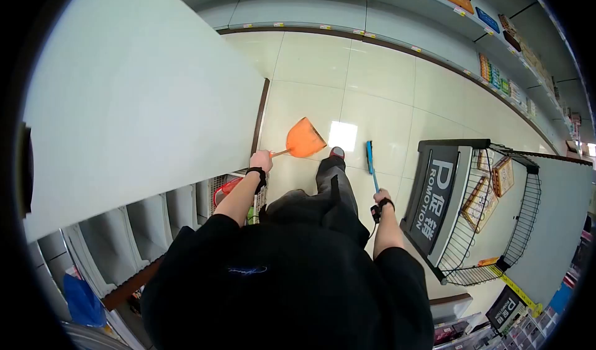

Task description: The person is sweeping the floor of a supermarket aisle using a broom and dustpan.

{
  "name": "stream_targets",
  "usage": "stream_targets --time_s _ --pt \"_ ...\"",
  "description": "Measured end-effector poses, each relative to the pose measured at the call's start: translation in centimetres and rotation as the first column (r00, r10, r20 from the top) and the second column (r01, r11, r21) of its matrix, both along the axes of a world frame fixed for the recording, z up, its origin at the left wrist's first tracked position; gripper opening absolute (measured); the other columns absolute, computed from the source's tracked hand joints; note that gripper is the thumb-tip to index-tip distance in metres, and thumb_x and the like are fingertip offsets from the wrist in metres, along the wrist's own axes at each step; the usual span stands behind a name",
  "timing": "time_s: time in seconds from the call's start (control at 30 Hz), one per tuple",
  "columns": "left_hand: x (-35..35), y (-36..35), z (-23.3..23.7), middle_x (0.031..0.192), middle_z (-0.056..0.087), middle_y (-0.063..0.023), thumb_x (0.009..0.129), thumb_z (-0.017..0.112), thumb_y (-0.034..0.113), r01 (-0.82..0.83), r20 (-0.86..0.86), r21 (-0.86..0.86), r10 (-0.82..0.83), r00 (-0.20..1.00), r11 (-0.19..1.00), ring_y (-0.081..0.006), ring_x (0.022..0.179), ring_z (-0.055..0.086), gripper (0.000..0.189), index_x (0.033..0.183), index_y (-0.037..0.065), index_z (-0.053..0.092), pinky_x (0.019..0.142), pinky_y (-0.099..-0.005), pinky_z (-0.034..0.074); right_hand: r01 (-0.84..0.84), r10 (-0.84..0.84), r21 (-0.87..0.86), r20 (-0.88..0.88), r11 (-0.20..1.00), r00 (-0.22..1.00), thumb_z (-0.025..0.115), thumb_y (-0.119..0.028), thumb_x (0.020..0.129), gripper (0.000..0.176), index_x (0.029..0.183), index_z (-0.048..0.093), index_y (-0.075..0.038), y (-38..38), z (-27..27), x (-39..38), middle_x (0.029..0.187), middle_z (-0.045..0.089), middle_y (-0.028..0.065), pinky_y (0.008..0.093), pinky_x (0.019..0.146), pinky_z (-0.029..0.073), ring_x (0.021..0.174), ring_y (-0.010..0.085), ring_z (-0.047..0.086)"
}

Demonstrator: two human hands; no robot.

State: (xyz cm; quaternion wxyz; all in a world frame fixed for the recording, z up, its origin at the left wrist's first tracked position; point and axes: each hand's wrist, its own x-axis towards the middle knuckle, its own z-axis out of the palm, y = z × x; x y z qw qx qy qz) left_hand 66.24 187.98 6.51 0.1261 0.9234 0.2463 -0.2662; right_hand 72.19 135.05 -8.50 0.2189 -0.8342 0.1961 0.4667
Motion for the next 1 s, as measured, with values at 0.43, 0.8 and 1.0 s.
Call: stream_targets --time_s 0.43,0.8,1.0 --pt "6.2 1.8 -3.1 0.084 0.065 -0.0143 0.080 0.057 0.022 0.002 -0.118 0.095 0.009 0.993 0.995 -0.0315 0.079 0.065 0.017 0.086 0.007 0.064 0.069 -0.0431 0.053 -0.487 0.502 -0.123 0.201 0.865 0.841 0.045 -0.009 0.073 0.057 0.130 0.048 -0.005 8.7 3.5 26.2 0.110 0.060 0.0253 0.0401 0.083 0.049 0.099 0.0366 0.061" --pt "9.3 1.2 -2.6 0.084 0.066 -0.0141 0.078 0.057 0.024 -0.086 -0.131 0.097 0.098 0.987 0.992 -0.0311 0.079 0.066 0.020 0.085 0.006 0.065 0.069 -0.0428 0.053 -0.625 0.625 -0.021 0.025 0.781 0.780 0.047 -0.012 0.079 0.042 0.119 0.051 -0.001 23.5 0.1 23.1 0.112 0.059 0.0258 0.0452 0.091 0.047 0.106 0.0384 0.057" --pt "10.6 1.4 -2.4 0.084 0.067 -0.0141 0.079 0.056 0.023 -0.104 -0.168 0.081 0.116 0.979 0.991 -0.0310 0.079 0.066 0.020 0.085 0.006 0.065 0.069 -0.0432 0.053 -0.749 0.754 0.165 0.044 0.641 0.655 0.048 -0.010 0.079 0.043 0.121 0.052 -0.005 28.8 1.8 18.9 0.111 0.060 0.0231 0.0431 0.089 0.048 0.106 0.0362 0.058"
